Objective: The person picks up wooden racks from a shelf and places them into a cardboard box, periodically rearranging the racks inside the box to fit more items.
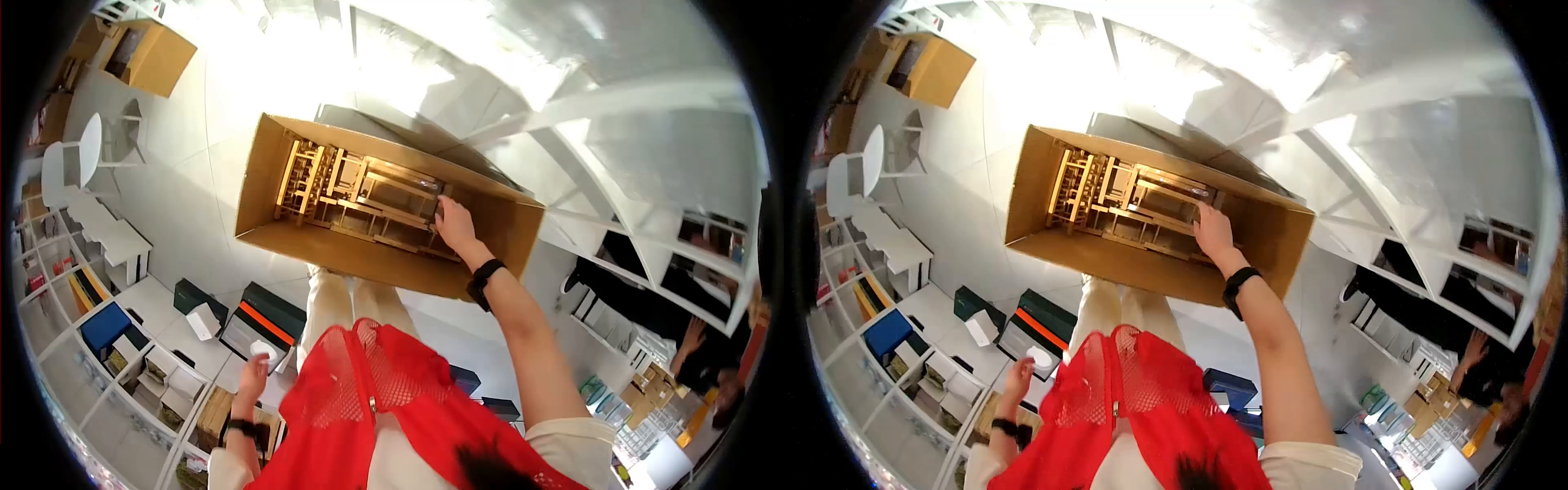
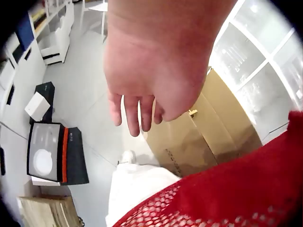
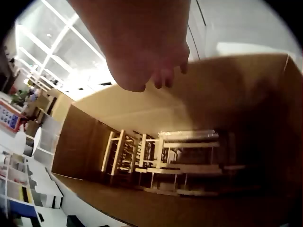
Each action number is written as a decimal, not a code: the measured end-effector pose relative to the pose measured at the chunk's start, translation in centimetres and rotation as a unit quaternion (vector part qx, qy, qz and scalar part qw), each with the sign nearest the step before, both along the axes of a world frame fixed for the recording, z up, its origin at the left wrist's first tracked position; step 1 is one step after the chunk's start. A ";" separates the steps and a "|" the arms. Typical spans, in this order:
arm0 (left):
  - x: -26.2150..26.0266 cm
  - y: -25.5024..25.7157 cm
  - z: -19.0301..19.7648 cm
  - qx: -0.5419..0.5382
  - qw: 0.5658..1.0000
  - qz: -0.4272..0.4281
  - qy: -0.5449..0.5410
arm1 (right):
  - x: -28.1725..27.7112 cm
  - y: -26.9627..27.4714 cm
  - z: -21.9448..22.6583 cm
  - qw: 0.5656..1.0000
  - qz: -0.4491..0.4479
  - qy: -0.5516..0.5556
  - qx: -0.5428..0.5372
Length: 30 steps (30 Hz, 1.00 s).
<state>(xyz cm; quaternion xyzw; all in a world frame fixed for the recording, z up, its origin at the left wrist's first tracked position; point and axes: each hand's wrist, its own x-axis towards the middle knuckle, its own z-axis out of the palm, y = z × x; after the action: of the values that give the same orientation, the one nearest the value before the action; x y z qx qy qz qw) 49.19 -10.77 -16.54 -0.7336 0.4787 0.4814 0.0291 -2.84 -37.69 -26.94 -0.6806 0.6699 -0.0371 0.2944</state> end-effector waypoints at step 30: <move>0.7 3.2 2.9 0.122 0.952 0.280 -0.011 | -1.3 -5.9 -21.0 0.968 0.212 0.134 0.024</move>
<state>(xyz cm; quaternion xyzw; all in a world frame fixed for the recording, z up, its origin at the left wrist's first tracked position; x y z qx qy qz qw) 49.86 -7.61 -13.59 -0.8345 0.1909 0.5167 -0.0124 -4.13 -43.55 -47.89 -0.7986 0.5441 0.1339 0.2198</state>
